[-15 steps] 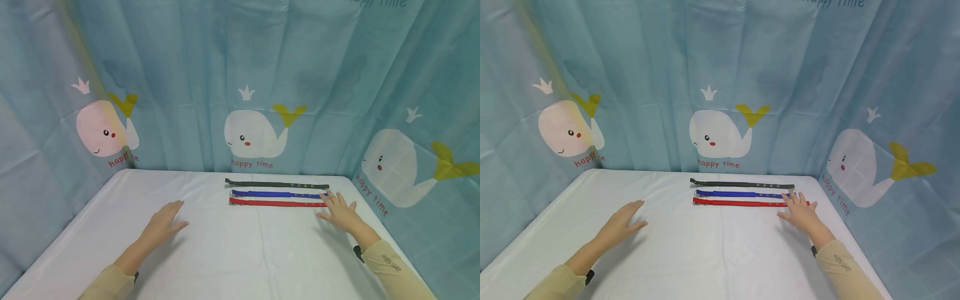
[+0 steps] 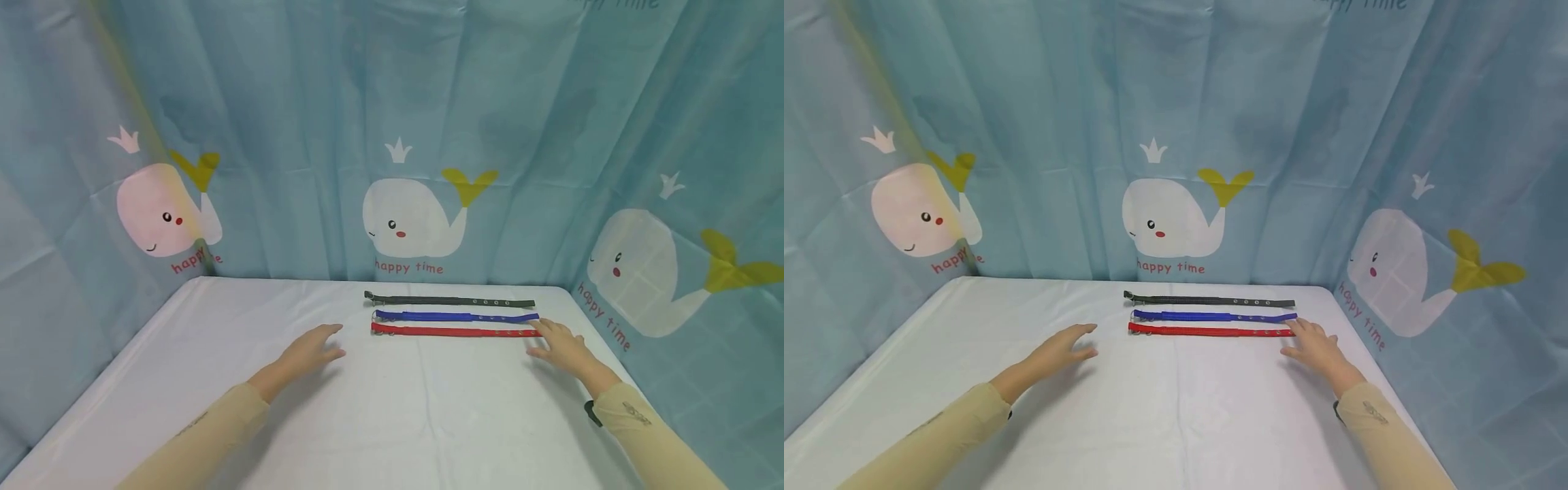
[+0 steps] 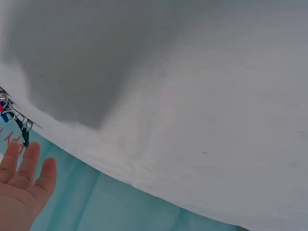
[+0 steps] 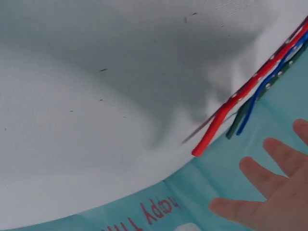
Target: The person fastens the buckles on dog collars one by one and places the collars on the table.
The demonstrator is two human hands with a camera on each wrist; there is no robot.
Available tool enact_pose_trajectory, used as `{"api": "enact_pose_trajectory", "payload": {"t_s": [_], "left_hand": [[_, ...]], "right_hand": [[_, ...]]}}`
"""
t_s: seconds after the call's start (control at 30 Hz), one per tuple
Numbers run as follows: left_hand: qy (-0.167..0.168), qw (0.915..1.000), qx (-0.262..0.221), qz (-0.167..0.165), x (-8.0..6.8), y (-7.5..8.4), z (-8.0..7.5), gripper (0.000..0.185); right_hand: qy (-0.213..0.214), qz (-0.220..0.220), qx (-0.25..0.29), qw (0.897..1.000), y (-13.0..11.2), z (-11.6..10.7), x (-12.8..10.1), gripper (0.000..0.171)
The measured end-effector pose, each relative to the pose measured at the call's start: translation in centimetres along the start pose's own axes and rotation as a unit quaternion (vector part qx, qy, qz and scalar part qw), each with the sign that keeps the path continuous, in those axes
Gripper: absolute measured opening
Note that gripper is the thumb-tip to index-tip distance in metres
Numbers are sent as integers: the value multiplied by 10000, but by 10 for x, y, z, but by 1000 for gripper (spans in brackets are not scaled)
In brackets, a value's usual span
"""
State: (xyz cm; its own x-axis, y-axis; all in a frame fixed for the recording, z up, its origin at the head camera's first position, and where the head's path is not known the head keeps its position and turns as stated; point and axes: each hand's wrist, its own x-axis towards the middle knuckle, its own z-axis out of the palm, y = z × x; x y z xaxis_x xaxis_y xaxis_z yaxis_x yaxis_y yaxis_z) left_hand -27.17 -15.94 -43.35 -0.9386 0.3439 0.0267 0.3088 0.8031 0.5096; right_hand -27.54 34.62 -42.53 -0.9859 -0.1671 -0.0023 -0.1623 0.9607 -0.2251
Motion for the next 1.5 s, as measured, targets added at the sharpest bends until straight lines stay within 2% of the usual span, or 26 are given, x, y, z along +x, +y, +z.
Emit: {"api": "enact_pose_trajectory", "payload": {"t_s": [0.27, 0.47, 0.6, 0.7, 0.9, 1.1, 1.33, 1.5], "left_hand": [[-392, 9982, -339, -310, 34, 10, 9, 61], [-653, 9960, -531, -283, 59, 13, 17, 66], [-738, 9943, -672, -379, 71, 18, 25, 67], [-761, 9930, -741, -524, 77, 23, 30, 67], [-824, 9897, -875, -772, 87, 27, 36, 67], [-848, 9876, -888, -983, 92, 24, 44, 57], [-658, 9864, -745, -1312, 92, 25, 50, 42], [-438, 9890, -660, -1247, 97, 29, 54, 26]], "right_hand": [[132, -150, 57, 9998, 13, 3, 9, 68], [-110, 71, 253, 9996, 30, 11, 22, 74], [-190, 276, 261, 9991, 36, 15, 26, 77], [-241, 478, 383, 9978, 39, 17, 27, 78], [-676, 975, 776, 9899, 40, 17, 32, 86], [-751, 1012, 685, 9897, 39, 16, 36, 87], [-749, 1193, 592, 9883, 40, 18, 38, 87], [-704, 1468, 424, 9857, 41, 14, 37, 86]]}}
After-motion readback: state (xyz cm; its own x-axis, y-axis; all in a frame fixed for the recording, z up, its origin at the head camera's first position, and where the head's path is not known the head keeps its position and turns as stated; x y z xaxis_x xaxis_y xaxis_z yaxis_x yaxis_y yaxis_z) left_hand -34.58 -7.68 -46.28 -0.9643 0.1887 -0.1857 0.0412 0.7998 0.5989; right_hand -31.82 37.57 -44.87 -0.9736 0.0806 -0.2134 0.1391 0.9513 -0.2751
